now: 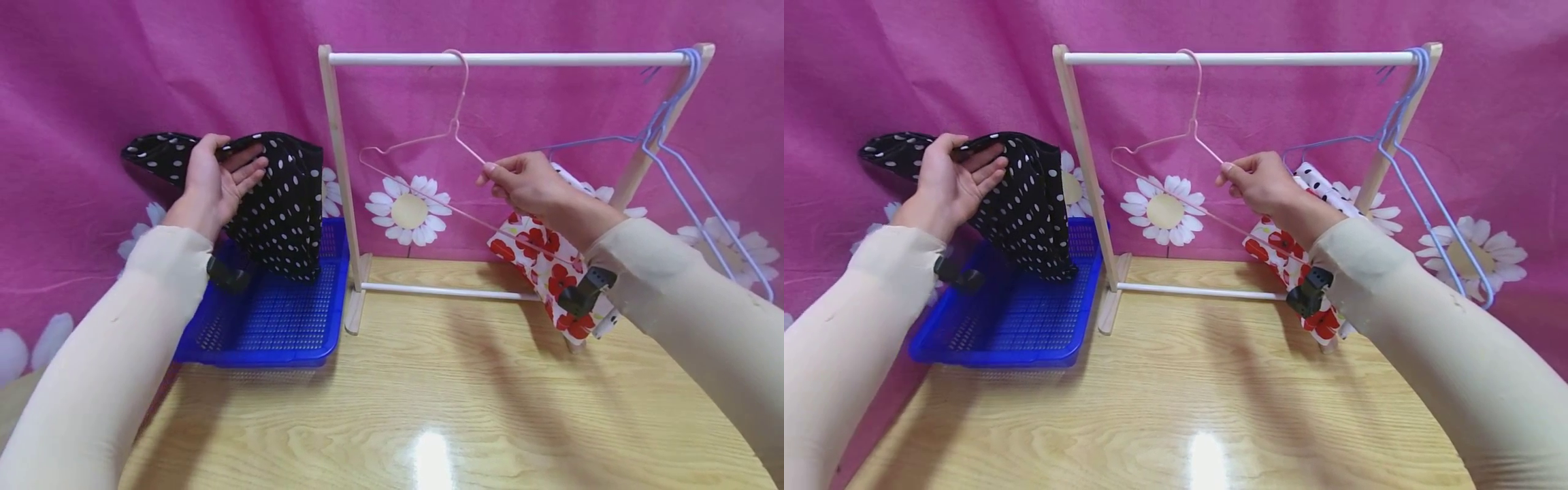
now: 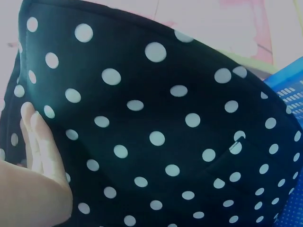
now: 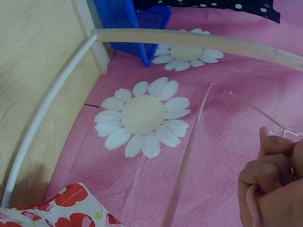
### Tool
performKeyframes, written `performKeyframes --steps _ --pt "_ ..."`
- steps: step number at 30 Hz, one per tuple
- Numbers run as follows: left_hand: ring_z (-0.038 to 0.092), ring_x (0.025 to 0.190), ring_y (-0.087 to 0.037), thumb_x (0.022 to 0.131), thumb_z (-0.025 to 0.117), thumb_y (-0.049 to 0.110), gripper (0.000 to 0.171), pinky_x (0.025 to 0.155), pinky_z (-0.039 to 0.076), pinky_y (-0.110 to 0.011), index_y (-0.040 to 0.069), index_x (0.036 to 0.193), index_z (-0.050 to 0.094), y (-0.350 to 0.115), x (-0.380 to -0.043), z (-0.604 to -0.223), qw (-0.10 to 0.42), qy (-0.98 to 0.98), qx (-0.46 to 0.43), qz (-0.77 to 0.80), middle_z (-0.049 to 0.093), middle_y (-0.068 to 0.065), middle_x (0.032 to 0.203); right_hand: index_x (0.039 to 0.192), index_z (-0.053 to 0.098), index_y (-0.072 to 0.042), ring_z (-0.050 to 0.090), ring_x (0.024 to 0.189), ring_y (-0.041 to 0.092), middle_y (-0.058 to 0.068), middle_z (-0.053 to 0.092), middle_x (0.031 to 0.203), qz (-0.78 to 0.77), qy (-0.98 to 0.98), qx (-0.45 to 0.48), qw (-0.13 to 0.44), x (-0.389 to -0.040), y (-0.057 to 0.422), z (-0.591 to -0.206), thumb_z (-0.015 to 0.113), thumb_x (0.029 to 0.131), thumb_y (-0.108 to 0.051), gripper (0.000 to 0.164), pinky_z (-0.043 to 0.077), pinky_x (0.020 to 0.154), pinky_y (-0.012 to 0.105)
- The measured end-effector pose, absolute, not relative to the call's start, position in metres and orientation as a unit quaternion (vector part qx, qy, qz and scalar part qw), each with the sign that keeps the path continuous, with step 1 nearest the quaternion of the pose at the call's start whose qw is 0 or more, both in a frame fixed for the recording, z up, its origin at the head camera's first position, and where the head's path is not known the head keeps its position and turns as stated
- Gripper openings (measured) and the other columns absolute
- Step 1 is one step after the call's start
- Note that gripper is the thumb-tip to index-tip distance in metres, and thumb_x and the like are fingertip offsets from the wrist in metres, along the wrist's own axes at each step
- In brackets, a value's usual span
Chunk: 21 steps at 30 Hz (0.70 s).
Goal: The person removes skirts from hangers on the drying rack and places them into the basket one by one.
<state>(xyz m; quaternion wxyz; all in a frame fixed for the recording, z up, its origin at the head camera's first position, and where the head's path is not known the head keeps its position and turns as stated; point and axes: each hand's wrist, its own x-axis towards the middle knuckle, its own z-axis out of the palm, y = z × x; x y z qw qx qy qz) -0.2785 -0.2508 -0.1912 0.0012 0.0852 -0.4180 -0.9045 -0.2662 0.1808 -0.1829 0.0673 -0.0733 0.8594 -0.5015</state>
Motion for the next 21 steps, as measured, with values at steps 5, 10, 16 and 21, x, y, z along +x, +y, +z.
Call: performKeyframes --steps 5,10,16,21 --pt "0.073 0.061 -0.023 0.106 0.04 0.025 0.019 0.058 0.06 -0.031 0.01 0.104 0.052 -0.254 -0.266 -0.196 -0.013 -0.438 0.085 -0.895 0.077 -0.012 0.078 0.084 0.073 -0.027 0.034 0.047 0.003 -0.008 0.055 0.061 -0.504 0.857 -0.076 0.07 -0.266 0.18 -0.184 0.049 0.107 -0.032 0.033 0.025 0.043 0.02" --pt "0.073 0.063 -0.025 0.106 0.041 0.025 0.015 0.058 0.06 -0.033 0.011 0.105 0.049 -0.258 -0.254 -0.201 -0.036 -0.435 0.085 -0.895 0.077 -0.014 0.079 0.084 0.072 -0.027 0.034 0.047 0.003 -0.008 0.056 0.061 -0.504 0.858 -0.073 0.07 -0.267 0.181 -0.183 0.049 0.106 -0.033 0.033 0.025 0.043 0.019" --pt "0.074 0.066 -0.026 0.106 0.04 0.023 0.018 0.06 0.061 -0.033 0.011 0.103 0.052 -0.26 -0.239 -0.207 -0.068 -0.435 0.074 -0.895 0.077 -0.015 0.081 0.085 0.073 -0.026 0.034 0.047 0.003 -0.008 0.055 0.061 -0.499 0.861 -0.079 0.061 -0.267 0.181 -0.184 0.049 0.106 -0.032 0.032 0.026 0.043 0.02" --pt "0.075 0.07 -0.026 0.107 0.037 0.023 0.019 0.063 0.062 -0.033 0.011 0.104 0.052 -0.259 -0.229 -0.213 -0.098 -0.453 0.075 -0.883 0.078 -0.014 0.083 0.087 0.073 -0.023 0.034 0.048 0.003 -0.008 0.054 0.06 -0.499 0.862 -0.08 0.053 -0.267 0.18 -0.184 0.049 0.107 -0.031 0.032 0.026 0.043 0.02"
